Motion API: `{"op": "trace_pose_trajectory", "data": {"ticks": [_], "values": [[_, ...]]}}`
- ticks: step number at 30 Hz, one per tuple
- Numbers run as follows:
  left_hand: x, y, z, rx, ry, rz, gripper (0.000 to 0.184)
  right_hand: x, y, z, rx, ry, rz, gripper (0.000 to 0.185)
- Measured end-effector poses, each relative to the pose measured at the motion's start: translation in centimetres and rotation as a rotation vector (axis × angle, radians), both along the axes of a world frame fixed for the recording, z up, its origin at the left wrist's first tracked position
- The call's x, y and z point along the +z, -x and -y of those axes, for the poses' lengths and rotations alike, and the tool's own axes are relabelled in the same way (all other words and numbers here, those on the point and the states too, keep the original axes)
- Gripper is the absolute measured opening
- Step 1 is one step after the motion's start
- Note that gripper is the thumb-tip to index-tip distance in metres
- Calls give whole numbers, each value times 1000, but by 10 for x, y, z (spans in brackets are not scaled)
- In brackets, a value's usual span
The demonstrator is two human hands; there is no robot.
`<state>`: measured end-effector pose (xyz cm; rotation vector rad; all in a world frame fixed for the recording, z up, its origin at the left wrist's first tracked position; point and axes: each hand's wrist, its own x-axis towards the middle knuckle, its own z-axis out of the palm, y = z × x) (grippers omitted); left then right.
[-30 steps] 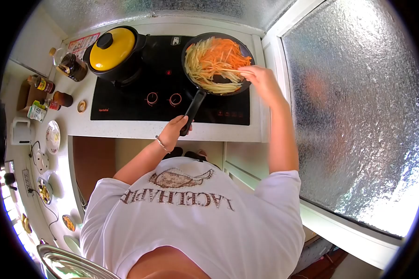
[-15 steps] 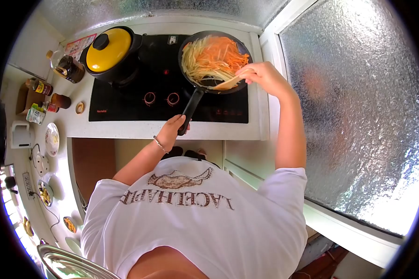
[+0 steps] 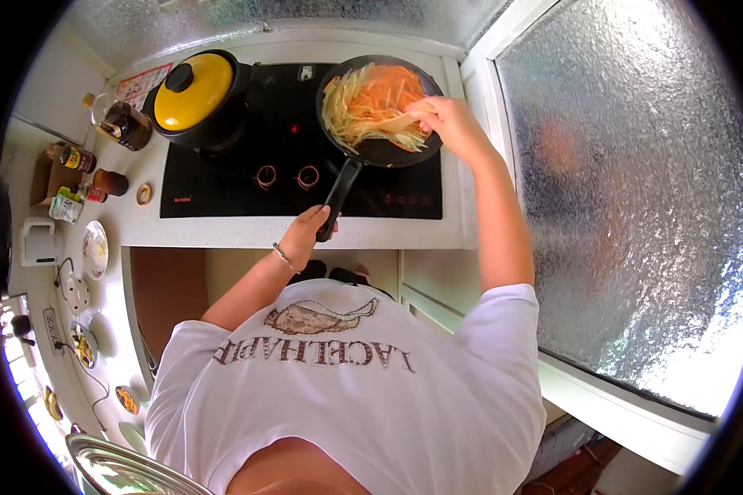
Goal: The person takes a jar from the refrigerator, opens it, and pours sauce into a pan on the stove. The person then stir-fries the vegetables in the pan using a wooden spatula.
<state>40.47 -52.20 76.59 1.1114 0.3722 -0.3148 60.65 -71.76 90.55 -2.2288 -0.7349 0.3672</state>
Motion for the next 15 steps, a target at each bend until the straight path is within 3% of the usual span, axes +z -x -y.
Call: {"op": "trace_pose_trajectory", "data": {"ticks": [5,8,15], "values": [[-2,0,1,-9,-6,-7,27,-18,3,-28,-115,-165,36,20],[-5,0,0,-16,-11,-1,27,-43,-23,-34,-185,-111,11,24],[0,1,4,5,-2,5,27,-27,-24,-45,-467,-210,52,23]]}}
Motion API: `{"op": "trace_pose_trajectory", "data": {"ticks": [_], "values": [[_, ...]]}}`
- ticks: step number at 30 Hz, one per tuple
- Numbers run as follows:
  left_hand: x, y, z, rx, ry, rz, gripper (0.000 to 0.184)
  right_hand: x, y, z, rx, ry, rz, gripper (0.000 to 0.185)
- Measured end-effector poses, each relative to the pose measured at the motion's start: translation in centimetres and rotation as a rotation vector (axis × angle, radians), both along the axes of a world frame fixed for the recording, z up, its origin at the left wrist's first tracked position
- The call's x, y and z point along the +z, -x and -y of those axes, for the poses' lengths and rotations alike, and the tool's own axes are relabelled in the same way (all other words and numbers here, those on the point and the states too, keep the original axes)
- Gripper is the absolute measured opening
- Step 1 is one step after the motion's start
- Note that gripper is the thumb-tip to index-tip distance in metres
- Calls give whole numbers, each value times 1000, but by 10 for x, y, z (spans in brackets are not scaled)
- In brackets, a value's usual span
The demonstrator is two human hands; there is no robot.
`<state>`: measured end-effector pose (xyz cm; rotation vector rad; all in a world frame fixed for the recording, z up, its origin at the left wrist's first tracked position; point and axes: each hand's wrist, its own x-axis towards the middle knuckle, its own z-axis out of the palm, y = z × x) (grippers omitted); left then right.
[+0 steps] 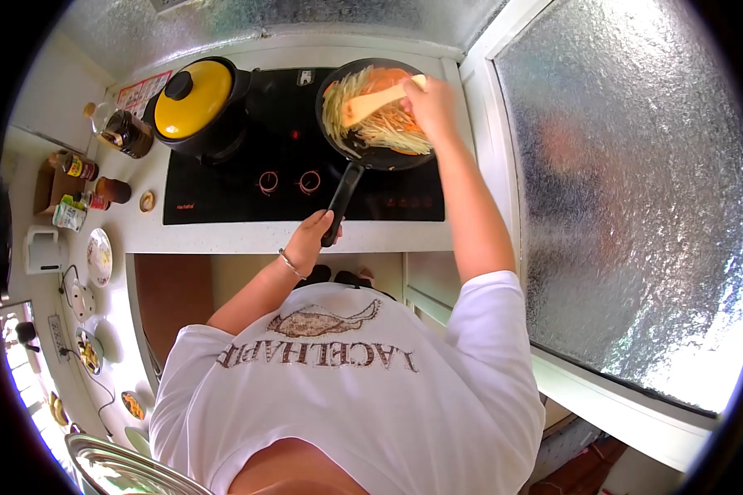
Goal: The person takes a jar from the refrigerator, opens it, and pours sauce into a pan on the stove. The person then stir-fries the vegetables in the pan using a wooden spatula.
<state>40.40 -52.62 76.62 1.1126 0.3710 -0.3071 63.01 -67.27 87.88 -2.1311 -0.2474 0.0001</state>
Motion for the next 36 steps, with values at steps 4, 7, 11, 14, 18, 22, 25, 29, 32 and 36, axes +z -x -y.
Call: {"op": "trace_pose_trajectory", "data": {"ticks": [4,7,11,14,18,22,25,29,32,36], "values": [[0,2,3,41,8,4,27,-39,-4,-26,59,-43,108,22],[-4,3,5,70,7,20,27,-40,-9,-10,-89,-15,-4,21],[-4,3,3,35,3,-1,27,-35,-16,3,-144,-118,-63,19],[-3,3,3,14,-16,16,27,-51,-15,-26,-112,-376,-48,19],[-4,3,4,3,-35,12,26,-82,-38,-21,-164,-212,59,20],[-3,2,5,11,-38,6,27,-47,-31,5,-250,-196,48,25],[-5,3,6,8,-47,21,27,-38,-18,-11,-149,-314,-36,19],[0,4,5,23,-29,2,27,-48,-19,-4,-93,-22,18,19],[-2,3,5,24,-34,3,26,-21,-18,23,-176,-88,-45,23],[-2,4,5,7,-29,13,27,8,-20,34,-99,-80,58,21]]}}
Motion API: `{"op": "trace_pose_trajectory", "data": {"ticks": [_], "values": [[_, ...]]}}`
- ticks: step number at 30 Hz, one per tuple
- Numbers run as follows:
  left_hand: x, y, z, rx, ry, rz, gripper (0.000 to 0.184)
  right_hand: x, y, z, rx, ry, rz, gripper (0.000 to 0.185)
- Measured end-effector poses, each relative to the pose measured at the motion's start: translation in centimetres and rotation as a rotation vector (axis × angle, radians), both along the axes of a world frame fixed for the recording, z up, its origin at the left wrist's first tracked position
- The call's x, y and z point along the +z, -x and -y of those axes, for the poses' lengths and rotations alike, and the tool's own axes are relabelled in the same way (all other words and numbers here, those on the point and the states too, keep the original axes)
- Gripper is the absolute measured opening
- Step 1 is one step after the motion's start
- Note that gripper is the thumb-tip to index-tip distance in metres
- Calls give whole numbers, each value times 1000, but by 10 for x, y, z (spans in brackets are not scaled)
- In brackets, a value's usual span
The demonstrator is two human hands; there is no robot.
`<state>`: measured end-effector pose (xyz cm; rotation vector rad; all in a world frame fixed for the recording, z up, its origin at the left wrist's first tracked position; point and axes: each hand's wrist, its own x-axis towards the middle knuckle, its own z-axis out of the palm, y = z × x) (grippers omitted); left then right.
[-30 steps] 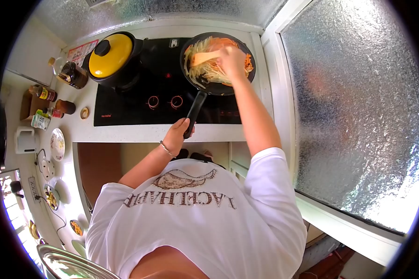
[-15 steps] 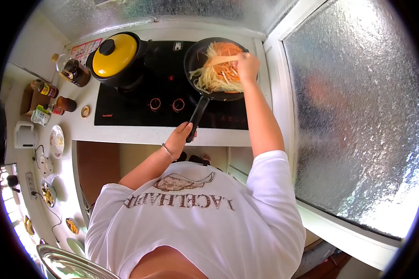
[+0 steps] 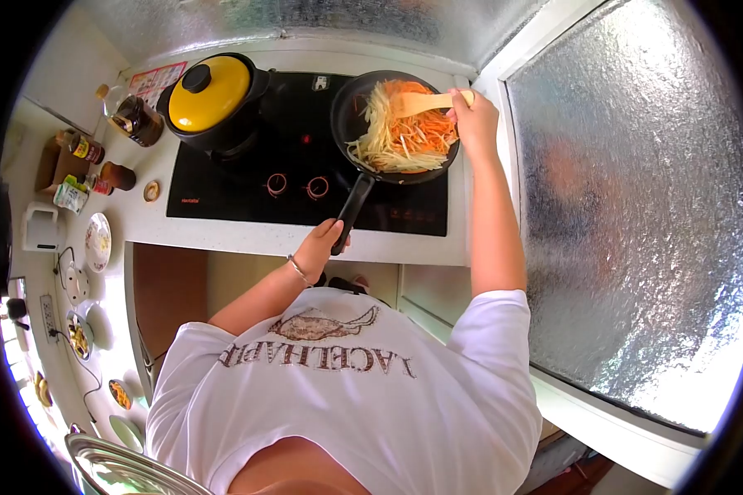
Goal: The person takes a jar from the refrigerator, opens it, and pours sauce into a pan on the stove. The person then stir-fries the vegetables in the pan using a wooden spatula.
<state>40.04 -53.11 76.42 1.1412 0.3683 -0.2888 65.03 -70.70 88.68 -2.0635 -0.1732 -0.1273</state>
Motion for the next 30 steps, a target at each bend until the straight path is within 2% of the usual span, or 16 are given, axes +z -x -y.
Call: {"op": "trace_pose_trajectory", "data": {"ticks": [3,7,9,10,12,15,17,19,20,22,24,26,30], "values": [[0,0,-1,-6,-5,-8,27,-10,-5,-2,209,316,307,21],[0,0,-2,-17,0,-14,27,-47,7,-22,317,441,346,23],[3,0,-3,-13,-6,-16,27,-48,27,-25,420,532,293,24],[4,0,-2,-11,-9,-20,27,-46,34,-23,419,535,294,24],[-1,0,-1,-12,-10,-18,27,-30,48,-19,570,524,288,23],[-5,-2,0,1,-6,-9,27,3,71,-14,544,478,200,21],[-6,0,-1,3,-3,-9,27,-4,71,-13,536,434,146,21],[-7,0,-2,-22,-29,14,27,-31,59,-13,567,522,352,21],[-7,0,-2,-21,-29,16,27,-30,54,-12,567,522,354,21],[-5,-1,-3,-22,-26,-7,26,-26,40,-4,347,358,236,22],[-2,-2,-3,-12,-25,-20,26,-19,25,6,296,282,162,23],[-2,-2,-3,-10,-23,-39,26,-18,6,10,215,314,216,20],[-2,0,-4,-29,-3,-20,26,-41,-17,0,259,408,392,20]]}}
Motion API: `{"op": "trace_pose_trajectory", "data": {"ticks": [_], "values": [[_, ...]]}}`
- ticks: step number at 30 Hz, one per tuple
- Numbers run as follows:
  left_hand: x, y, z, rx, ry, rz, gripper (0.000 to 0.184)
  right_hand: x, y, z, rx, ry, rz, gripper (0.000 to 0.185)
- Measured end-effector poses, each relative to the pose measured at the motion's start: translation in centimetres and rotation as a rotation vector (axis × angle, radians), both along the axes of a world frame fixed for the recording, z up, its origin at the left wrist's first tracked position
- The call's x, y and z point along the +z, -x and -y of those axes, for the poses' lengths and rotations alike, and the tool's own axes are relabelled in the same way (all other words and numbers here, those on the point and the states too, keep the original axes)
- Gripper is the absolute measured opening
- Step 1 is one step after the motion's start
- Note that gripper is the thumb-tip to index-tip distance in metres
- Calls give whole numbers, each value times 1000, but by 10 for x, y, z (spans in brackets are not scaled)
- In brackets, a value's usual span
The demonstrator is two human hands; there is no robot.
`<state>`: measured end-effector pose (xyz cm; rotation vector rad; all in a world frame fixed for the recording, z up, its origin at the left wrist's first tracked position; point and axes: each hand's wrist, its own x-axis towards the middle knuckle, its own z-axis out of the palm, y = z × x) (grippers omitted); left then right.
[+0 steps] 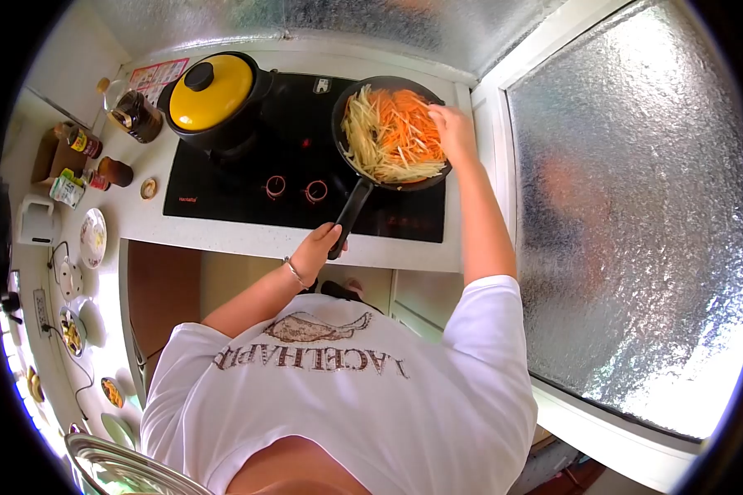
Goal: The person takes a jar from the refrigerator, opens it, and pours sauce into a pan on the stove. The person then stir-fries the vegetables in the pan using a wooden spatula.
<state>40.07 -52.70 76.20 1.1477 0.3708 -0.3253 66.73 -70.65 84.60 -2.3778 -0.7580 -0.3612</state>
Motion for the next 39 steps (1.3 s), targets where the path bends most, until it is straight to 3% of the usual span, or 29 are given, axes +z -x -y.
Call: {"op": "trace_pose_trajectory", "data": {"ticks": [2,6,10,16,19,24,25,30,32,36,39], "values": [[1,-1,-2,-9,-8,-12,26,-8,13,-11,42,59,-133,23],[0,-2,0,0,4,1,26,9,40,-7,186,110,-92,17],[0,-1,0,12,14,-5,26,45,42,12,25,30,-127,18],[2,-1,1,22,6,-2,26,-11,0,-5,84,-85,-5,20],[-2,-1,0,7,1,-4,26,-16,14,-12,159,4,-176,21],[0,0,2,28,16,5,26,47,54,14,225,131,-205,20],[0,-1,1,26,7,8,26,62,57,24,186,100,-313,20],[0,-1,0,19,-4,-4,26,64,67,41,215,159,-482,19],[-2,-1,1,6,-15,2,26,32,62,28,265,139,-256,19],[3,-1,0,8,-7,-3,26,15,54,26,89,-66,-206,19],[3,-1,1,2,-14,-14,27,6,47,19,45,-45,-106,18]]}}
